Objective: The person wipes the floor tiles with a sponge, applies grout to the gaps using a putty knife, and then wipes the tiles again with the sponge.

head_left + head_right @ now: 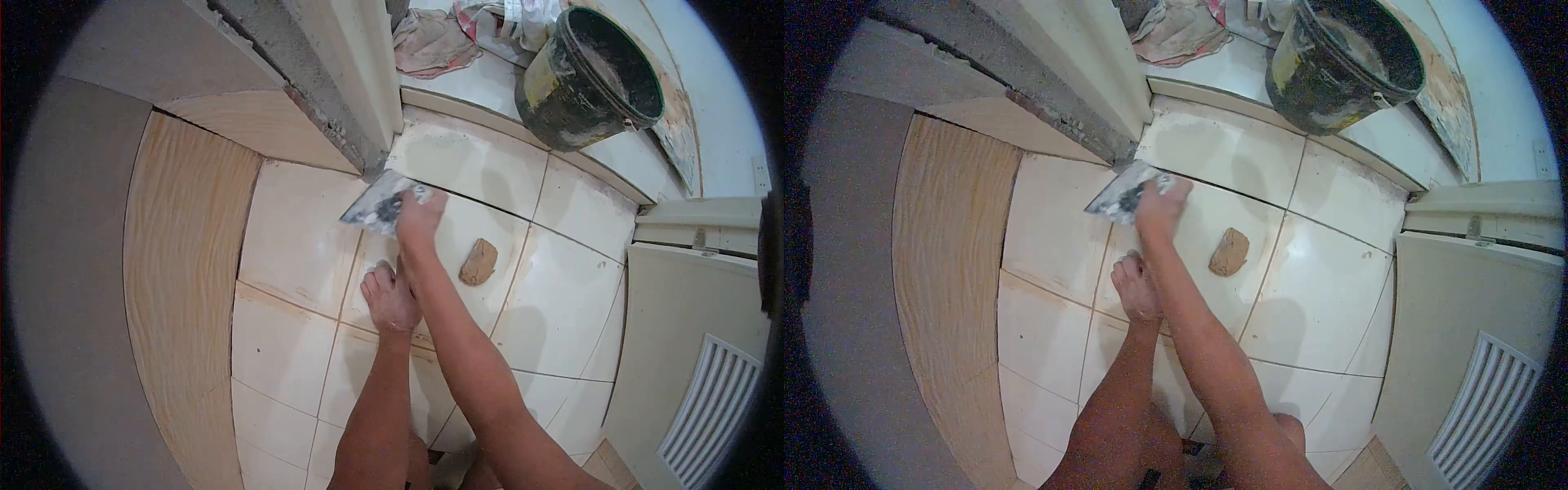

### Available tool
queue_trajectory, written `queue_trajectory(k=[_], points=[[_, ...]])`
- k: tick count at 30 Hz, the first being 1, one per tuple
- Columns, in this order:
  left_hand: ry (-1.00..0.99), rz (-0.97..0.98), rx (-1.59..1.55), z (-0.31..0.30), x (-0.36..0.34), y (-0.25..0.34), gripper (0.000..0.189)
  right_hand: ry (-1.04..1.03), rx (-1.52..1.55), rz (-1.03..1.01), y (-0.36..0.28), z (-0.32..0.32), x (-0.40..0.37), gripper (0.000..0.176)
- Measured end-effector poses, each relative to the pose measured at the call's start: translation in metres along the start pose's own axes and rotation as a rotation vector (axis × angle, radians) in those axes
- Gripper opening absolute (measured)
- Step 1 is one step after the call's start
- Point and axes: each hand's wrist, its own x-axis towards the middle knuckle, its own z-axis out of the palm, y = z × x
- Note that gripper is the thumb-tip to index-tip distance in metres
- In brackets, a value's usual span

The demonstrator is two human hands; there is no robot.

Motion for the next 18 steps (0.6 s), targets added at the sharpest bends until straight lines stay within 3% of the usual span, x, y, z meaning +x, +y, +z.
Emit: queue_trajectory(k=[4, 10, 12, 16, 18], points=[[0.072, 0.009, -0.019, 0.009, 0.0, -0.004, 0.032, -0.086, 0.06, 0.155, 0.021, 0.025, 0.009, 0.048], [0.07, 0.021, 0.002, 0.019, -0.003, -0.012, 0.026, 0.069, 0.096, 0.138, 0.016, 0.01, 0.001, 0.044], [0.017, 0.026, -0.021, 0.014, 0.0, -0.011, 0.025, 0.034, 0.108, 0.118, 0.014, 0.01, -0.001, 0.044], [0.114, 0.007, -0.03, 0.017, -0.001, -0.007, 0.024, -0.004, 0.04, 0.046, 0.01, 0.022, -0.006, 0.046], [0.105, -0.004, 0.007, 0.021, -0.002, -0.009, 0.025, -0.013, 0.068, 0.165, 0.01, 0.022, -0.003, 0.045]])
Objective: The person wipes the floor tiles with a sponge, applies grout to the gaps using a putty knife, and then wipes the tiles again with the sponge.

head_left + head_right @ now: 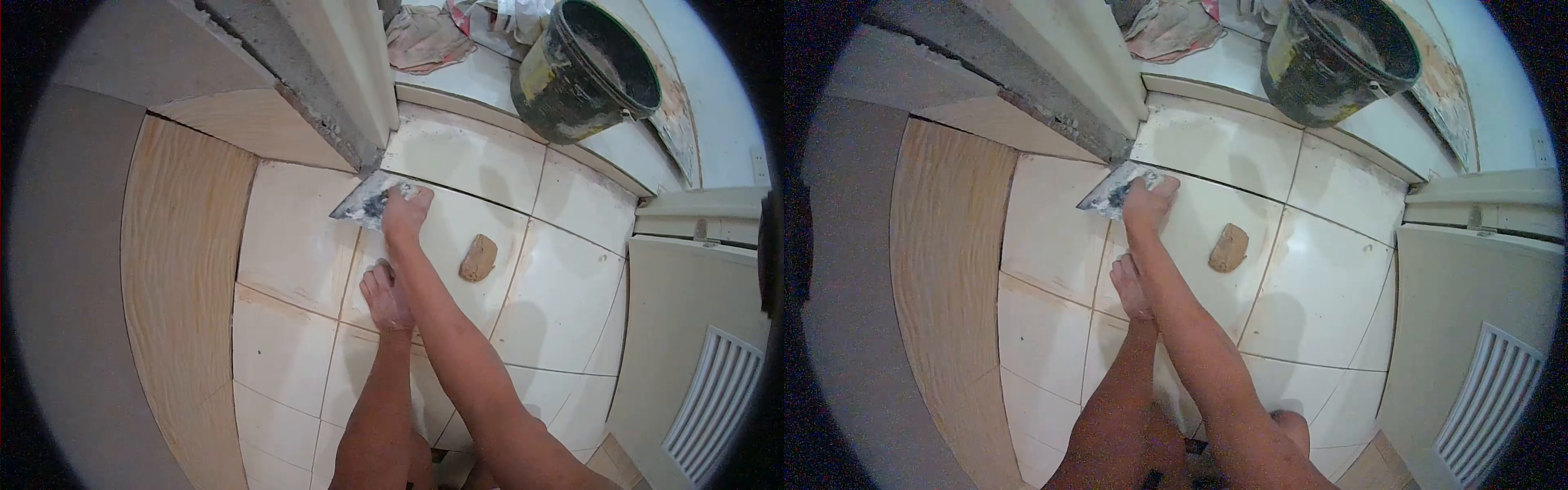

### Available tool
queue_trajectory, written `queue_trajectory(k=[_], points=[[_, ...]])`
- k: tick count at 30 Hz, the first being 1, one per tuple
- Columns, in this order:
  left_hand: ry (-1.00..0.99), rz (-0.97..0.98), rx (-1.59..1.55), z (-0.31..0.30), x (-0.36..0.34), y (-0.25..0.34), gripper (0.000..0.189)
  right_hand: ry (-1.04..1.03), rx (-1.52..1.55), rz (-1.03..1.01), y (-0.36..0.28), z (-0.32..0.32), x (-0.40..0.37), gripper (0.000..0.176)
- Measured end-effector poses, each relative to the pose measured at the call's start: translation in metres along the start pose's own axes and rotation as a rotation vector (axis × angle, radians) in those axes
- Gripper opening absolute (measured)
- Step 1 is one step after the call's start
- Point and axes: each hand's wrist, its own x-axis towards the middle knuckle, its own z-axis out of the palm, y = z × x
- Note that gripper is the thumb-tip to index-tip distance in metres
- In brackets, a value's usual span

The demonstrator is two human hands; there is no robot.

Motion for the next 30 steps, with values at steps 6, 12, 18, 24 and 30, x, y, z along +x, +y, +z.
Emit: queue_trajectory(k=[6, 12, 18, 24, 30], points=[[-0.025, 0.023, -0.074, -0.019, 0.005, 0.009, 0.044, 0.113, 0.019, -0.071, 0.018, -0.058, 0.012, 0.038], [0.098, 0.03, -0.126, -0.014, 0.005, 0.008, 0.049, 0.147, 0.049, 0.191, -0.028, -0.102, -0.009, 0.035], [0.022, 0.037, -0.123, -0.021, 0.003, 0.01, 0.046, 0.067, 0.0, -0.085, 0.019, -0.041, 0.023, 0.041], [-0.021, 0.014, -0.102, -0.02, 0.004, 0.01, 0.047, 0.183, 0.03, -0.029, -0.006, -0.09, -0.007, 0.041], [-0.039, 0.015, -0.107, -0.022, 0.004, 0.011, 0.046, 0.171, -0.007, -0.06, -0.001, -0.056, -0.001, 0.041]])
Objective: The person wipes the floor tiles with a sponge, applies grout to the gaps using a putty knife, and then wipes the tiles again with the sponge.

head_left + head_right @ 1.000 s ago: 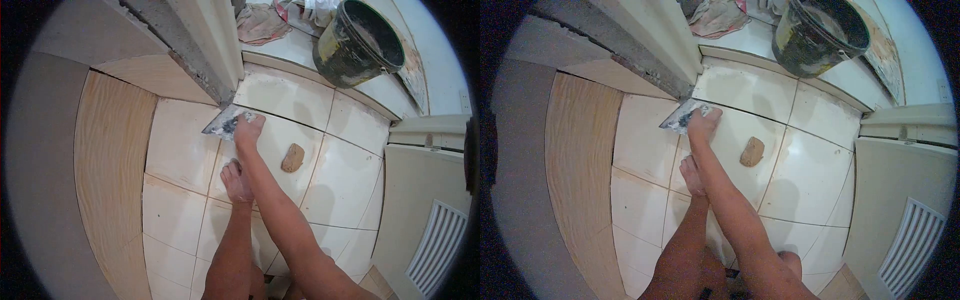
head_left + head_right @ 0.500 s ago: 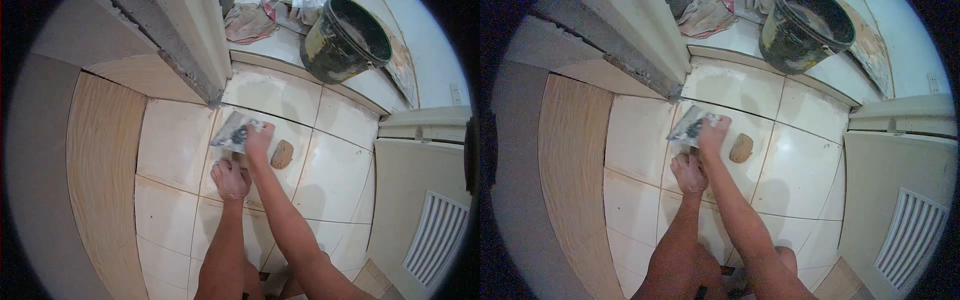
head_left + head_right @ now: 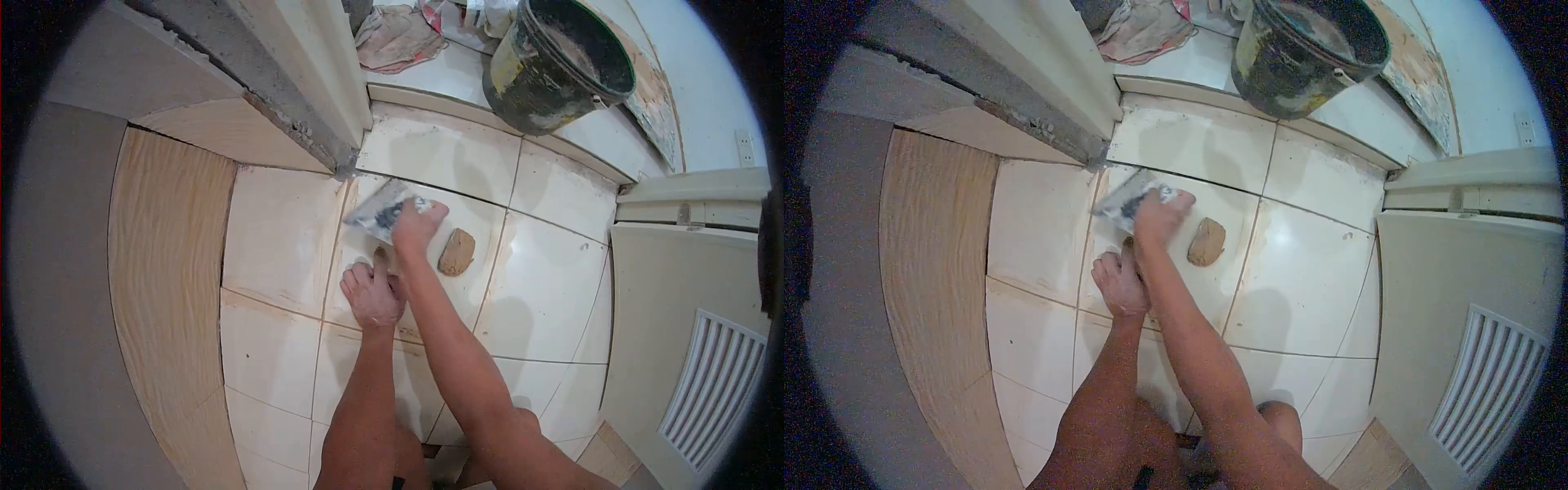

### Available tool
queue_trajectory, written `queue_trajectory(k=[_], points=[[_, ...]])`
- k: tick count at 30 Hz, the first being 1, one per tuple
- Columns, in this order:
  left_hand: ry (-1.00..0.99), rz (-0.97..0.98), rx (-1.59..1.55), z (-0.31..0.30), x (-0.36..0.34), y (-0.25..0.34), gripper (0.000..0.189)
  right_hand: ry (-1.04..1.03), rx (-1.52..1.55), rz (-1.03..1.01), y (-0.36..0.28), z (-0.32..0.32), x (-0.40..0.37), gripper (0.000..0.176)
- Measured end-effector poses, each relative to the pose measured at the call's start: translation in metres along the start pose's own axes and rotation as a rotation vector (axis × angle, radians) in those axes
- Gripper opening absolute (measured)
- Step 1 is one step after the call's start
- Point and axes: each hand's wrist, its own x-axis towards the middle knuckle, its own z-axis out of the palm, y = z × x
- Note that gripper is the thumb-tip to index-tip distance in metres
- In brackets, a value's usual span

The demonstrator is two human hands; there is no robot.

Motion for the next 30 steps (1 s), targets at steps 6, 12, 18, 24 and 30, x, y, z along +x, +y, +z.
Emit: queue_trajectory(k=[6, 12, 18, 24, 30], points=[[0.012, 0.021, 0.058, 0.003, 0.002, -0.003, 0.047, -0.042, 0.082, 0.097, -0.008, -0.006, 0.001, 0.041], [0.026, 0.009, 0.029, 0.002, 0.002, 0.0, 0.047, -0.045, 0.096, 0.165, -0.027, 0.0, 0.001, 0.04], [0.025, 0.037, 0.064, 0.009, -0.003, -0.007, 0.048, 0.091, 0.046, -0.182, 0.011, 0.034, 0.011, 0.023], [0.132, 0.053, 0.045, 0.012, -0.004, -0.006, 0.046, -0.059, -0.003, -0.043, -0.004, 0.011, 0.002, 0.015], [0.004, -0.009, 0.005, 0.001, 0.002, 0.0, 0.048, -0.052, 0.052, -0.04, -0.004, 0.006, 0.004, 0.013]])
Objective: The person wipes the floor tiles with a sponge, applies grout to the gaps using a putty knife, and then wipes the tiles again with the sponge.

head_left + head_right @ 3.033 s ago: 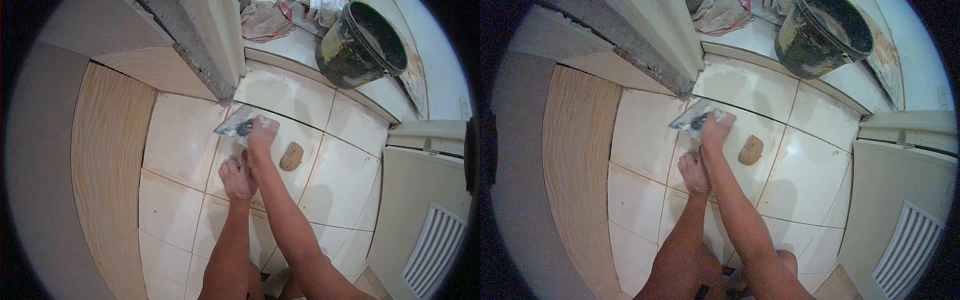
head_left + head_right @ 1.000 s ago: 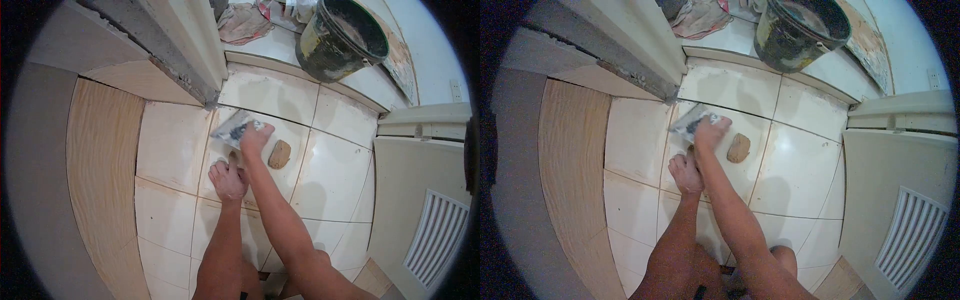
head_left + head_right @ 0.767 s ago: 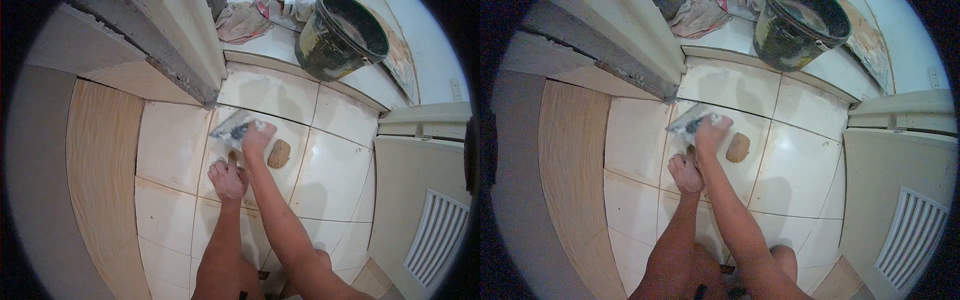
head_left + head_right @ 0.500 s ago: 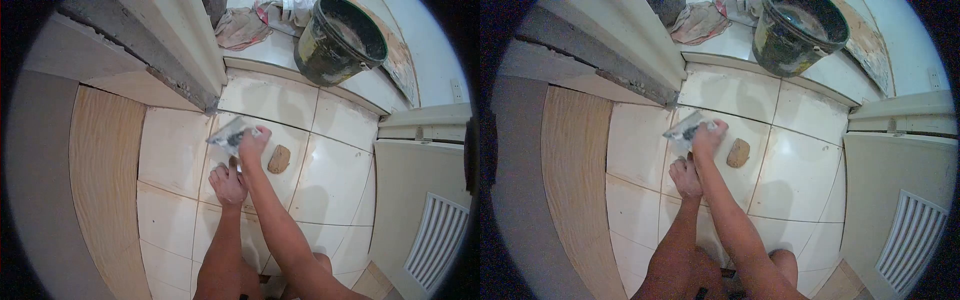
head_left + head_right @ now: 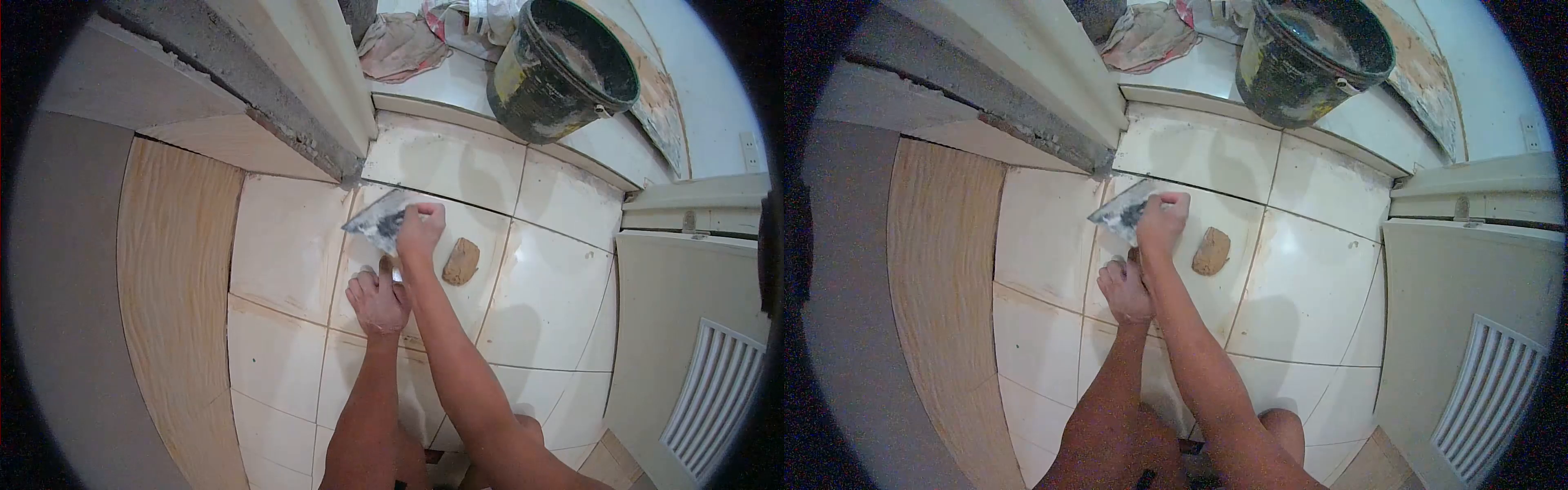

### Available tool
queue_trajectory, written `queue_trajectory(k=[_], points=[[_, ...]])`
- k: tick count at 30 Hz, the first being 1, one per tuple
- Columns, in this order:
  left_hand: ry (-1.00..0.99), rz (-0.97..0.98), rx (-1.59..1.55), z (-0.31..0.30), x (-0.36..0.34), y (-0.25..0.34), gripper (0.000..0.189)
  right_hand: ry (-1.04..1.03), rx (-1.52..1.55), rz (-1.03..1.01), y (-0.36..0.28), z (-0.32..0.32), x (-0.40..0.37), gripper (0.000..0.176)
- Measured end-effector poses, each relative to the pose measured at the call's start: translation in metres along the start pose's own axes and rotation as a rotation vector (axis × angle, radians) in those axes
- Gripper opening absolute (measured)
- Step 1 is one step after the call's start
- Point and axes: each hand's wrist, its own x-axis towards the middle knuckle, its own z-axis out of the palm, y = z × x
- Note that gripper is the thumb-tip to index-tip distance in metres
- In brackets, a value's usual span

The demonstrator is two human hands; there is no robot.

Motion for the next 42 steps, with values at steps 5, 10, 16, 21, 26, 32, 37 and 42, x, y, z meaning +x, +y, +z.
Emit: queue_trajectory(k=[5, 10, 16, 21, 26, 32, 37, 42], points=[[0.01, 0.022, 0.085, 0.01, -0.003, -0.006, 0.052, -0.079, 0.051, -0.072, -0.001, 0.012, -0.005, 0.015], [0.102, 0.042, 0.029, 0.005, 0.0, -0.001, 0.046, -0.008, -0.006, -0.059, 0.008, -0.005, 0.026, 0.015], [0.098, 0.045, 0.006, 0.002, -0.001, 0.002, 0.048, -0.158, 0.021, -0.045, 0.002, -0.04, 0.025, 0.011], [0.113, 0.069, 0.042, 0.004, -0.002, -0.001, 0.048, -0.11, -0.016, -0.108, 0.018, 0.017, 0.014, 0.01], [0.056, 0.024, -0.03, 0.002, 0.0, 0.001, 0.046, -0.057, -0.006, -0.081, 0.008, -0.039, 0.007, 0.011], [0.07, 0.039, -0.017, 0.001, 0.0, 0.002, 0.041, -0.131, -0.072, 0.001, 0.002, -0.047, 0.006, 0.012], [0.097, 0.058, 0.02, 0.005, -0.002, 0.0, 0.04, -0.144, -0.114, -0.075, 0.011, -0.002, 0.014, 0.013], [0.059, 0.007, -0.004, 0.0, 0.001, 0.003, 0.036, 0.038, -0.02, -0.118, 0.006, -0.053, -0.003, 0.015]])
